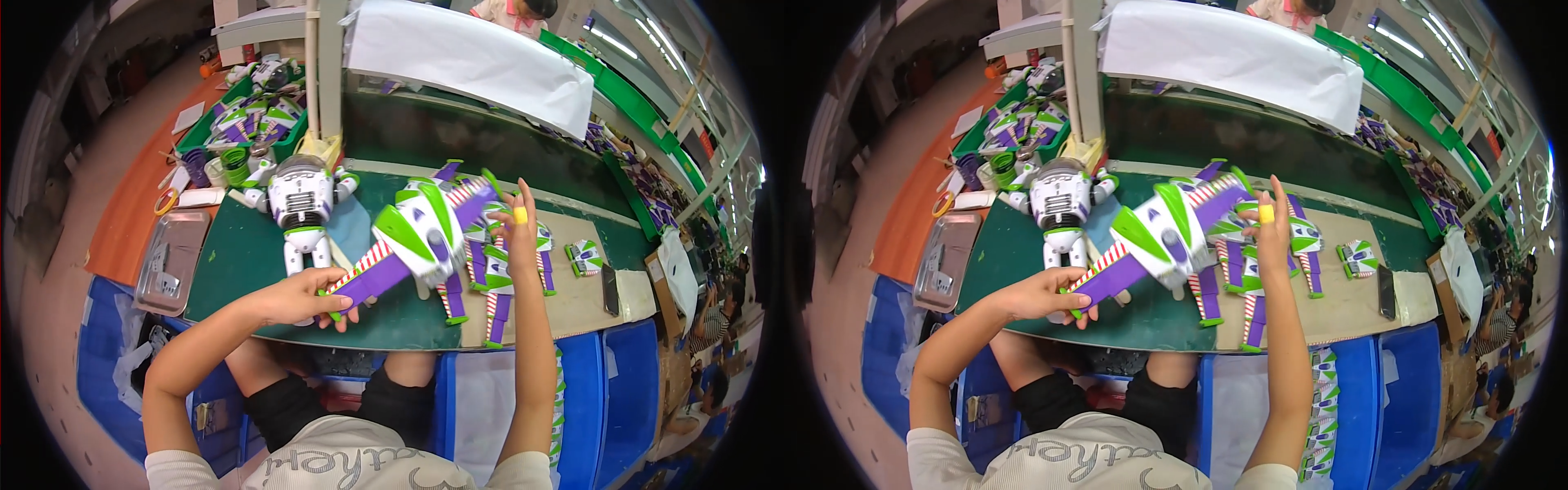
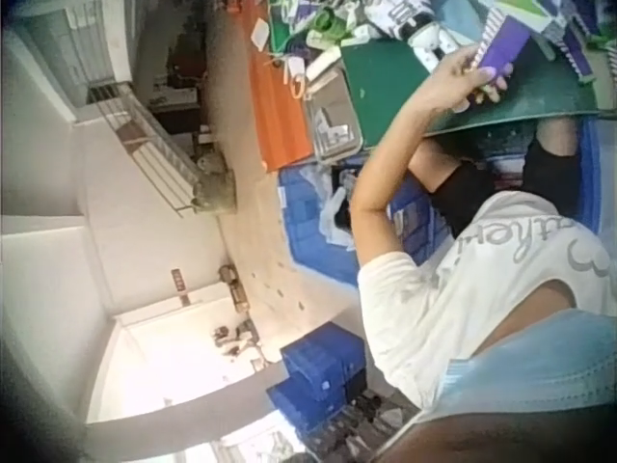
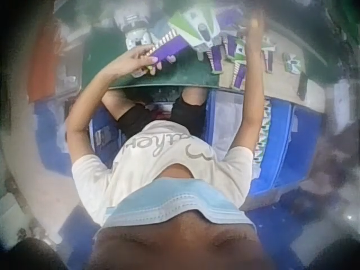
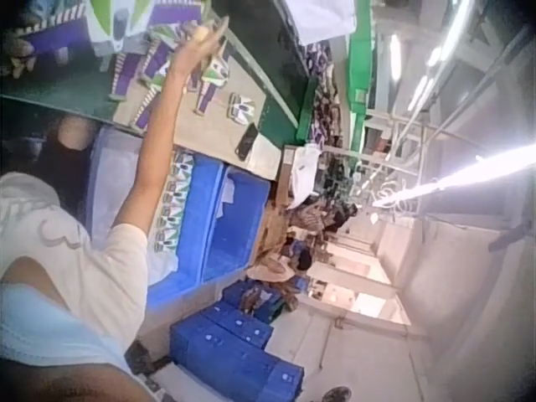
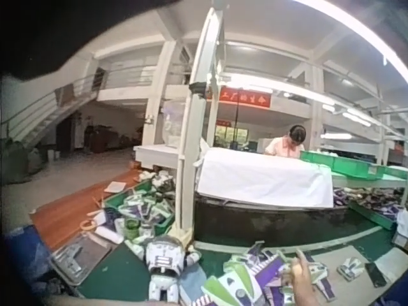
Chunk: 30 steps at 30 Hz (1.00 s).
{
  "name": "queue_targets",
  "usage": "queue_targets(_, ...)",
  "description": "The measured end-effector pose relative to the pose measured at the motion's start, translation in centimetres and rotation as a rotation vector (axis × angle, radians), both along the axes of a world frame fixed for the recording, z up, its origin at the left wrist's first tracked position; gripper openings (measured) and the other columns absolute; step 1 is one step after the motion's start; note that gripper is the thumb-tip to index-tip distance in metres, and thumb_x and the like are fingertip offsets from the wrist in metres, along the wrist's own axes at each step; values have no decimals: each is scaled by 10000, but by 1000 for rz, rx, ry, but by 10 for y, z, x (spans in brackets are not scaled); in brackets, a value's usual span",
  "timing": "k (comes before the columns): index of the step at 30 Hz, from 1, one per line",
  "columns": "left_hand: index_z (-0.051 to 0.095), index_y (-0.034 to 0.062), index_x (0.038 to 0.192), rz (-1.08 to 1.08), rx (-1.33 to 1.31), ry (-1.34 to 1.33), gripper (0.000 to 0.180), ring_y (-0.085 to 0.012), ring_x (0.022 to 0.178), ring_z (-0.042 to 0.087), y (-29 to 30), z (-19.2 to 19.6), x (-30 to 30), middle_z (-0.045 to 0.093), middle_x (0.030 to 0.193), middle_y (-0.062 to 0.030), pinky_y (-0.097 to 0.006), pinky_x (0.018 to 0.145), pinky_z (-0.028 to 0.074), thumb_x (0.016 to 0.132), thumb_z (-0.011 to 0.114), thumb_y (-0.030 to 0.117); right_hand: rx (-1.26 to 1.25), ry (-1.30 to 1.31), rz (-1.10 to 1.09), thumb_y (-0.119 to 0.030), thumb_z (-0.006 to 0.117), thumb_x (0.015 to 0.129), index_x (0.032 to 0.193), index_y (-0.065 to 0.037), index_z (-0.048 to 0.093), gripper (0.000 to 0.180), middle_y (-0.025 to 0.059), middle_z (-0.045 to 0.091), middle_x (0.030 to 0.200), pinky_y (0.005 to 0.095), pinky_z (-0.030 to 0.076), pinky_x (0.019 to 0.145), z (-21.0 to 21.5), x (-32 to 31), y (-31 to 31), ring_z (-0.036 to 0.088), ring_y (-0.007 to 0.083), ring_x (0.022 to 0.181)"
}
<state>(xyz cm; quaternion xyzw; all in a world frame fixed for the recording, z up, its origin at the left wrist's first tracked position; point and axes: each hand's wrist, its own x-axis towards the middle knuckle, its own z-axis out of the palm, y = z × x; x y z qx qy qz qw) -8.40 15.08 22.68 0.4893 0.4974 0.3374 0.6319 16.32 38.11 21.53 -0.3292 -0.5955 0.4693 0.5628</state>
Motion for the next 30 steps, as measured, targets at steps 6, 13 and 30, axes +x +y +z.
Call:
queue_targets(6,563,38,724,602,256,101,297,-64,479,491,-46,-25,-58,567,622,-18,-214,440,380,927,497,245,-130,4,-23,-275,486,935,822,-64,537,245,-57,426,580,173,247,389,-23,-50,-48,331,14,434)
queue_targets(13,358,76,564,963,580,386,477,-42,533,294,-48,-36,-89,327,556,52,-259,457,252,963,414,330,129,-194,82,-270,397,962,924,-14,579,317,41,572,820,256,423,677,-28,-80,-105,506,106,769)
queue_targets(30,407,31,1151,894,552,-650,749,-255,1129,452,-44,-58,-35,477,1212,-173,-379,1003,307,880,93,655,-334,311,481,-142,670,807,1003,12,563,271,81,627,891,244,490,671,3,-165,-174,600,123,787)
